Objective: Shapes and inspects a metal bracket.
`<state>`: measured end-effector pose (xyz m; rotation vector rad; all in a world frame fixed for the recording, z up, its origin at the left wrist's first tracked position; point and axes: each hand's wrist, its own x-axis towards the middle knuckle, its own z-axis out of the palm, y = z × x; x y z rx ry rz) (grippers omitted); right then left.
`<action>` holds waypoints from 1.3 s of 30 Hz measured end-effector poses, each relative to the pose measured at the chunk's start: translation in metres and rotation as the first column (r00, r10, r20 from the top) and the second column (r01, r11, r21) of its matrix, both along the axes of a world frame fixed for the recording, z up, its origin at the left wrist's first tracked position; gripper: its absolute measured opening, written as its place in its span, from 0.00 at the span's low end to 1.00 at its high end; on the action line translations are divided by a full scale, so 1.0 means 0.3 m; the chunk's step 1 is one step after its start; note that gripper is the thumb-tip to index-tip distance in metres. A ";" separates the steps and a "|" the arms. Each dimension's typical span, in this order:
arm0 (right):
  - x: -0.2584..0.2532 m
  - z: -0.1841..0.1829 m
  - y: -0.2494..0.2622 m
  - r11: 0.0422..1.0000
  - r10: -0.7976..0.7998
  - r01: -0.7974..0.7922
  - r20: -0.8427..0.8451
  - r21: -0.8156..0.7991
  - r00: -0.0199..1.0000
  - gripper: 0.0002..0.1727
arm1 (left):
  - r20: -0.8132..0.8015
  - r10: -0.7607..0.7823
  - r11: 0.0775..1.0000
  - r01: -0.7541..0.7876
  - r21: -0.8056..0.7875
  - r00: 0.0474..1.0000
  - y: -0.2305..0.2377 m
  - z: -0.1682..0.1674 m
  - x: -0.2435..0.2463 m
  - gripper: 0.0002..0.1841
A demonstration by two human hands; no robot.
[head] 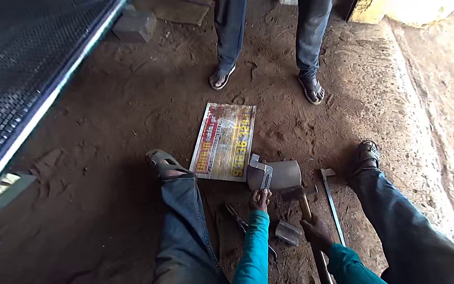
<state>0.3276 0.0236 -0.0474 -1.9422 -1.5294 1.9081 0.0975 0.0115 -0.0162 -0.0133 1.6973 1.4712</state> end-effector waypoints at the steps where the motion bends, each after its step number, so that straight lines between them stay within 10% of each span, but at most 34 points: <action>1: 0.020 -0.022 -0.017 0.997 0.075 -0.079 0.137 0.022 0.988 0.25 | -0.004 -0.009 0.998 0.009 0.058 1.000 -0.008 0.046 -0.008 0.08; 4: -0.019 0.073 0.033 0.961 0.202 -0.260 0.399 0.095 0.895 0.39 | -0.082 -0.061 0.964 0.080 0.255 0.995 -0.047 0.241 -0.027 0.09; 7: -0.157 0.375 0.160 0.885 0.045 0.016 -0.119 0.465 0.992 0.29 | -0.216 -0.065 0.870 0.161 0.466 0.974 -0.106 0.487 0.000 0.09; 10: -0.242 0.896 0.163 0.851 0.262 0.186 -0.704 0.492 0.661 0.31 | -0.350 -0.025 0.759 0.246 0.603 0.936 -0.204 0.737 0.067 0.12; 15: -0.186 1.335 -0.015 0.686 0.517 0.392 -0.790 0.613 0.330 0.21 | -0.537 -0.011 0.493 0.472 0.731 0.843 -0.358 1.051 0.198 0.11; 23: -0.057 1.500 -0.176 0.720 0.557 0.411 -0.819 0.559 0.137 0.19 | -0.680 -0.002 0.351 0.637 0.687 0.734 -0.512 1.232 0.284 0.11; 39: -0.047 1.591 -0.299 0.712 0.598 0.395 -0.796 0.581 0.092 0.16 | -0.738 0.063 0.324 0.686 0.652 0.672 -0.622 1.278 0.304 0.10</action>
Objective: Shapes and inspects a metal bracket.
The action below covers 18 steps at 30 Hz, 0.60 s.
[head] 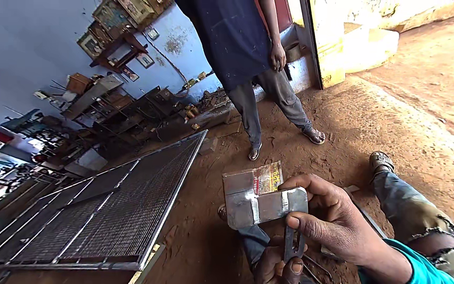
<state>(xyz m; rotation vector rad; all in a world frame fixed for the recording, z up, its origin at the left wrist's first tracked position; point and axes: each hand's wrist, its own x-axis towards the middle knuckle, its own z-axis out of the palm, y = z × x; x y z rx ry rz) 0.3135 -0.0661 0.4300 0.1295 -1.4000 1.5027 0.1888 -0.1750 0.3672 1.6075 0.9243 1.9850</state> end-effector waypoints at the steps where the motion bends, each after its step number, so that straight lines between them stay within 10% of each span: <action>1: -0.002 0.006 -0.004 1.000 -0.005 0.005 0.006 0.007 1.000 0.16 | -0.010 0.008 1.000 -0.008 0.000 1.000 -0.005 0.003 0.000 0.10; 18: -0.014 0.040 -0.029 0.985 -0.169 0.167 0.044 0.052 0.985 0.09 | 0.009 -0.003 1.000 0.003 -0.012 1.000 -0.051 -0.028 0.001 0.10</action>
